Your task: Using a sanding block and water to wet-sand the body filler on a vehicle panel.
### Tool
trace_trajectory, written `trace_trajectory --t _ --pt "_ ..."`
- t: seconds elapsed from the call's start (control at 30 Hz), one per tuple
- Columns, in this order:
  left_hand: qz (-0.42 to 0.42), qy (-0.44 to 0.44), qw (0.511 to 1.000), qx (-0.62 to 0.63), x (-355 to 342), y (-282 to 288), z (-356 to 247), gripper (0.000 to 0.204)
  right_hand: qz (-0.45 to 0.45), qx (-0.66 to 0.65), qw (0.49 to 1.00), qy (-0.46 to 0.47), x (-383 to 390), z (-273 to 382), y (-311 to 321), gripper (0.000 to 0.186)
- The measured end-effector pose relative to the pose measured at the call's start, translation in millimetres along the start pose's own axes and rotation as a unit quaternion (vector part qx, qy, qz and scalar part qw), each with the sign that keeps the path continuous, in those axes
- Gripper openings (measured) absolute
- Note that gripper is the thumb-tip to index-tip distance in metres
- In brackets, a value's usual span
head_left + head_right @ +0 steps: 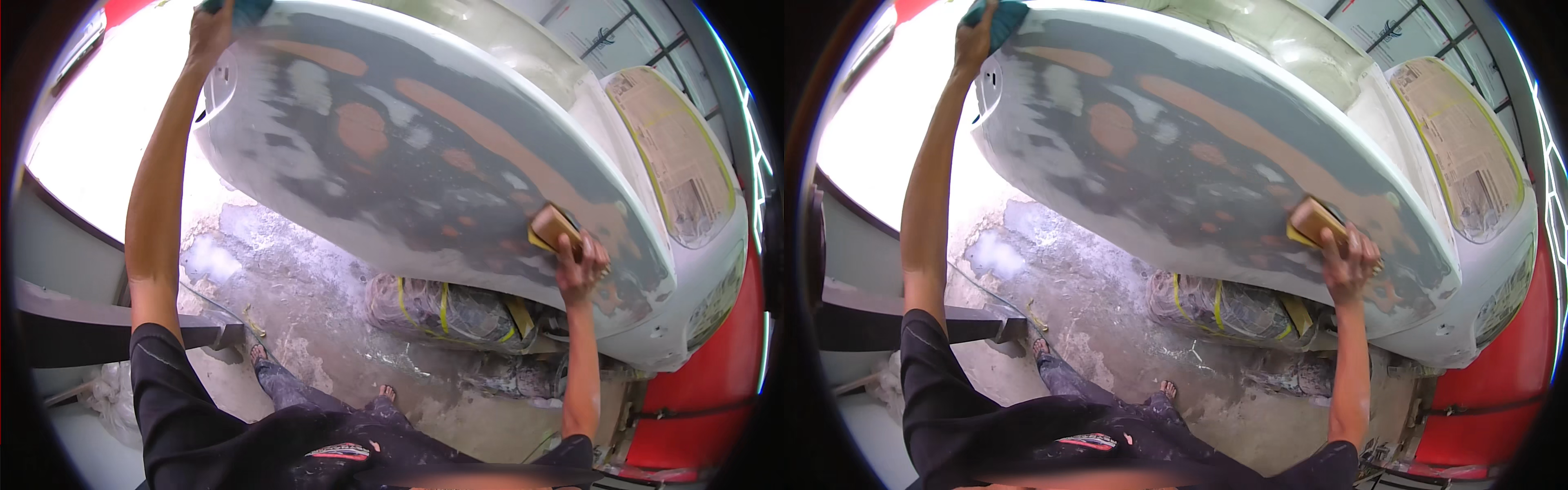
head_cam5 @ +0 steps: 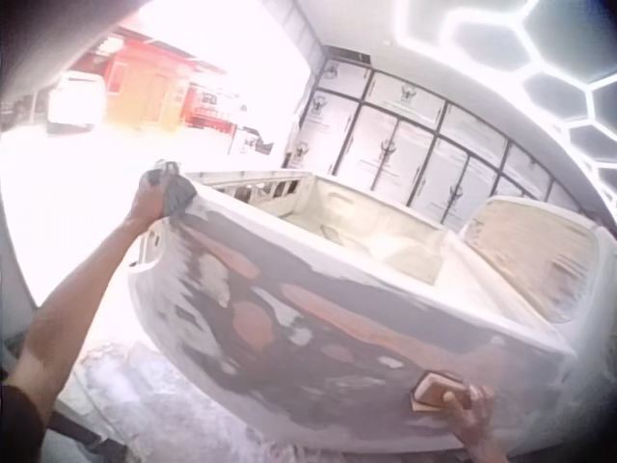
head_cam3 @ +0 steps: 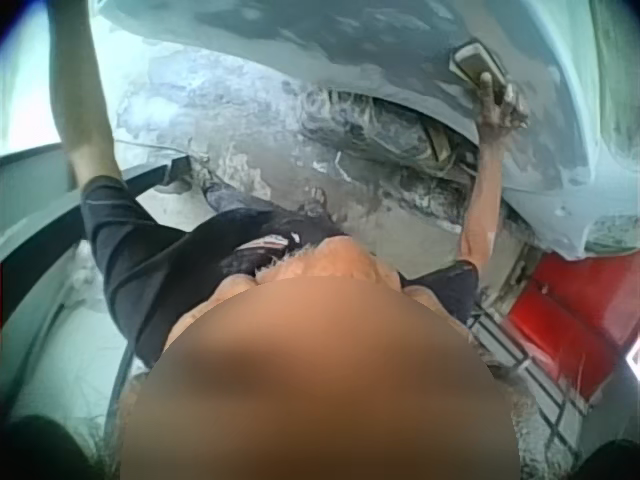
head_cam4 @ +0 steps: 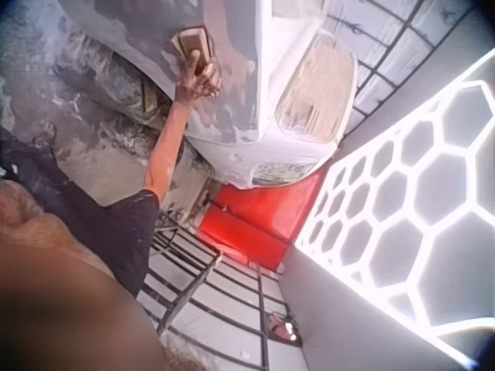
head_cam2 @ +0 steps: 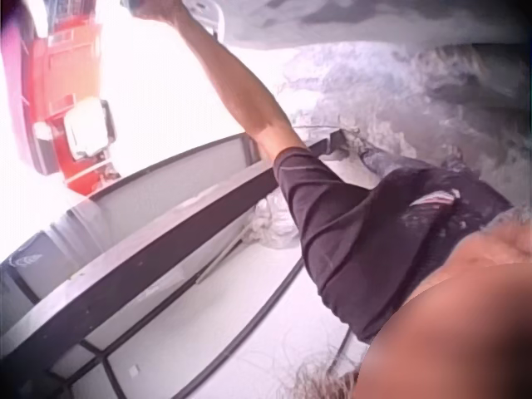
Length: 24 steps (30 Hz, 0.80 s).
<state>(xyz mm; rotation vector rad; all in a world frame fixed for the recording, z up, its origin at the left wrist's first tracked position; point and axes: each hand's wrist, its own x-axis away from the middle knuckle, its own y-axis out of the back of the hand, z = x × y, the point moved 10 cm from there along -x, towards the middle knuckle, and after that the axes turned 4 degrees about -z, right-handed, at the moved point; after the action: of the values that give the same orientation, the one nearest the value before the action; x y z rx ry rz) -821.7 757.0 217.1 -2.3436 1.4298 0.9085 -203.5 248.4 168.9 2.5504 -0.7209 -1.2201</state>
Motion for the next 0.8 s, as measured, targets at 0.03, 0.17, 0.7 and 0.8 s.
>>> trace_trajectory --t 0.03,0.17,0.7,0.8 --pt "-0.009 0.069 0.996 0.062 24 -12 20 0.075 0.032 0.024 0.999 0.006 14 -20 15 0.067" --pt "-0.079 0.162 0.947 0.264 38 25 190 0.065 -0.001 -0.027 0.999 0.043 -82 64 -15 0.062" --pt "-0.021 0.219 0.962 0.160 136 -5 137 0.085 -0.116 -0.125 0.985 0.032 -338 289 -100 0.048" --pt "-0.031 0.276 0.956 0.098 133 30 136 0.096 -0.062 -0.094 0.991 0.068 -222 200 -65 0.051"
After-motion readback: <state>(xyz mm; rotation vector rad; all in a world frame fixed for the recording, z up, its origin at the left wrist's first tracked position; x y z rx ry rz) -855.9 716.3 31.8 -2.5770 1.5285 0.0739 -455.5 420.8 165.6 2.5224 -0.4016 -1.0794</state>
